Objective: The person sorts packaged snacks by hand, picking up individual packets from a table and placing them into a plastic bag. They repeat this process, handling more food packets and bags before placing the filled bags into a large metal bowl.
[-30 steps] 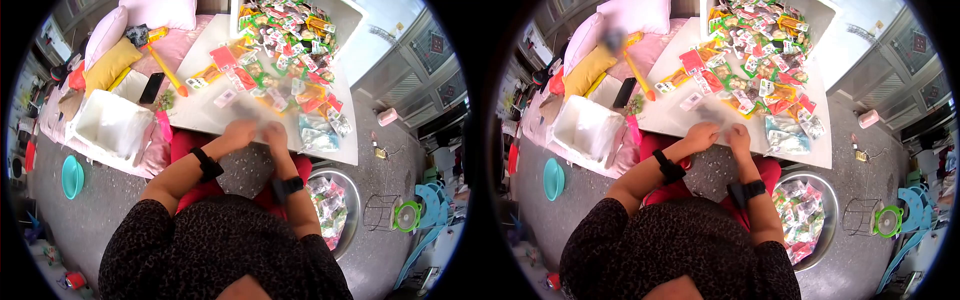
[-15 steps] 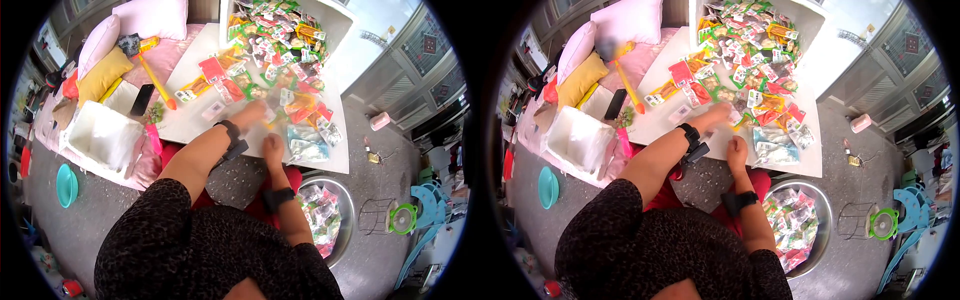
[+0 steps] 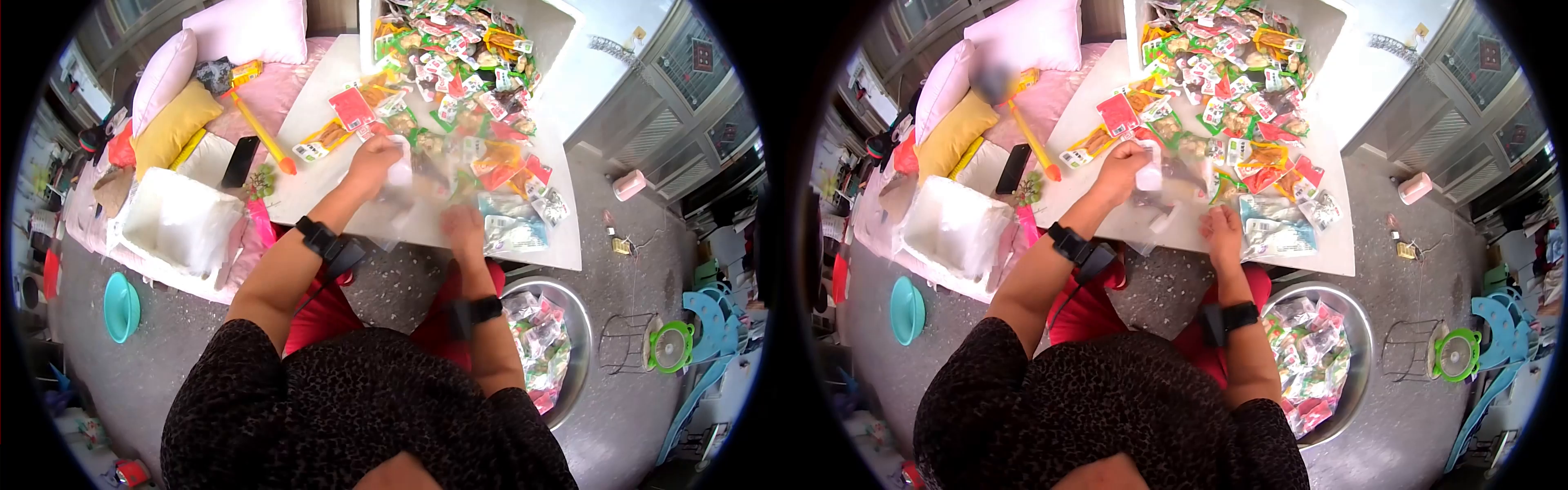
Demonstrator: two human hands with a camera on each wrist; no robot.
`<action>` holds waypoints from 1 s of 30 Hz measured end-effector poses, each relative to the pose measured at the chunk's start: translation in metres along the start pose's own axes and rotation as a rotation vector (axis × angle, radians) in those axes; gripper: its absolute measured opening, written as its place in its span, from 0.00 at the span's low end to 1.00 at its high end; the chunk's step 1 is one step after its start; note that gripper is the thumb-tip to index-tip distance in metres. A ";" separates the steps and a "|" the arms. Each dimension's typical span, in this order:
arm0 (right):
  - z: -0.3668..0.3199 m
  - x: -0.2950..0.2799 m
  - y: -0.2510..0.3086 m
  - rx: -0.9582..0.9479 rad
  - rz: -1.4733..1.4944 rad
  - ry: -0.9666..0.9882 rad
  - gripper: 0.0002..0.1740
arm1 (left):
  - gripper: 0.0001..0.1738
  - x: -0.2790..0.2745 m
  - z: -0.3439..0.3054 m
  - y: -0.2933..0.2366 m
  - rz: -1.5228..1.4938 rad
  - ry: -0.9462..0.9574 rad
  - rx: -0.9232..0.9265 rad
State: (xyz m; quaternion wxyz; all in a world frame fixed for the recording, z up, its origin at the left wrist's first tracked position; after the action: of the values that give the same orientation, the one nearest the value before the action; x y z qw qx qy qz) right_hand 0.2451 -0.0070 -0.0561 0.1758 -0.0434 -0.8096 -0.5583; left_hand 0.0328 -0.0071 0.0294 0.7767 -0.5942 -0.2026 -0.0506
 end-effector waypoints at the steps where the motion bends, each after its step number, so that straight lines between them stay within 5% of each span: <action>1: -0.004 0.003 0.003 0.058 0.099 0.011 0.17 | 0.04 0.003 -0.012 -0.011 -0.069 -0.005 -0.060; 6: -0.039 0.019 0.024 0.231 0.412 0.432 0.15 | 0.05 0.006 -0.061 -0.025 -0.276 0.042 -0.244; 9: -0.047 -0.003 0.021 0.249 0.294 0.485 0.14 | 0.02 0.002 -0.081 -0.012 -0.316 0.065 -0.301; 12: -0.065 -0.018 0.024 0.301 0.156 0.425 0.10 | 0.07 -0.002 -0.092 0.002 -0.170 0.225 -0.287; 15: -0.078 -0.032 0.017 0.282 0.187 0.364 0.07 | 0.09 0.002 -0.107 0.014 0.072 0.157 -0.182; 19: -0.086 -0.056 0.006 0.171 0.263 0.165 0.07 | 0.17 -0.001 -0.103 0.010 0.995 0.243 0.098; 23: -0.094 -0.062 0.009 0.084 0.211 0.024 0.07 | 0.18 0.007 -0.108 0.026 1.352 0.384 0.317; 30: -0.095 -0.051 -0.002 0.053 0.202 -0.039 0.07 | 0.12 0.005 -0.107 0.048 1.404 0.380 0.059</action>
State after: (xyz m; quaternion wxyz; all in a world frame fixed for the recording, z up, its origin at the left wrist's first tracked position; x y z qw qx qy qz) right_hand 0.3147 -0.0884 -0.0449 0.2166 -0.1312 -0.8189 -0.5151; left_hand 0.0794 -0.0936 -0.0345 0.6636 -0.5437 0.3635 0.3630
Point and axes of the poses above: each hand's wrist, its own z-axis towards the middle knuckle, its own x-axis out of the palm, y = z × x, the point moved 3 cm from there along z, towards the middle knuckle, and after that the axes turned 9 degrees about x, right-handed, at the moved point
